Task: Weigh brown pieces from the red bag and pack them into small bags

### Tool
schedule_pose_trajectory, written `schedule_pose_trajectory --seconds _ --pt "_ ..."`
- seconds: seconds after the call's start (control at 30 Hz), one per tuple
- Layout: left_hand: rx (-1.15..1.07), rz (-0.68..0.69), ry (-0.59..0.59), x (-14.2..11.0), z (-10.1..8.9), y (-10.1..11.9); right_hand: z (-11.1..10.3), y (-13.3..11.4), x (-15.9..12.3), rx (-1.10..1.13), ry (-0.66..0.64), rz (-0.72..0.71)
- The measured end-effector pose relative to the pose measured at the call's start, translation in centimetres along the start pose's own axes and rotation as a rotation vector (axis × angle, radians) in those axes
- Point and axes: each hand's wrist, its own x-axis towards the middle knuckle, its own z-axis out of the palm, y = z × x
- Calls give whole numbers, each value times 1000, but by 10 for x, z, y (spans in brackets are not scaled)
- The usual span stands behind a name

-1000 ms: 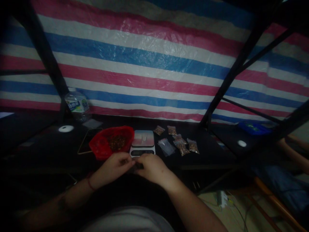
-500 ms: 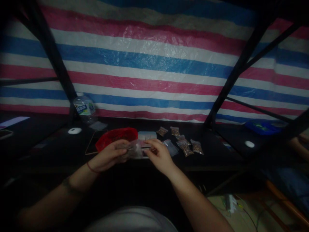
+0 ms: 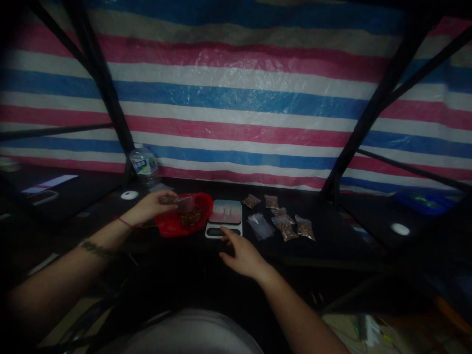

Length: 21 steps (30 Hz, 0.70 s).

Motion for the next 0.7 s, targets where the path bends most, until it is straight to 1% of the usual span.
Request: schedule_pose_trajectory --seconds 0.07,0.1,0.17,0.23,0.3,0.47,0.6,0.7 --pt "223 52 -102 8 -2 3 -3 3 0 22 -2 -1" --pt "316 75 -129 13 -3 4 -4 3 -1 29 -4 -4" --pt "494 118 -137 23 -4 7 -5 3 -2 31 2 -13" --pt "654 161 -109 31 -3 10 -6 1 -3 28 18 -23" --pt "760 195 -100 38 -2 13 -8 -1 -4 25 26 -28" --pt "937 246 -183 50 -3 21 -11 -1 -3 15 24 -14" --pt "1127 225 -212 56 -6 28 -9 4 -2 2 17 -10" --pt "1299 231 -251 56 -4 33 -7 7 -2 -9 10 -13"
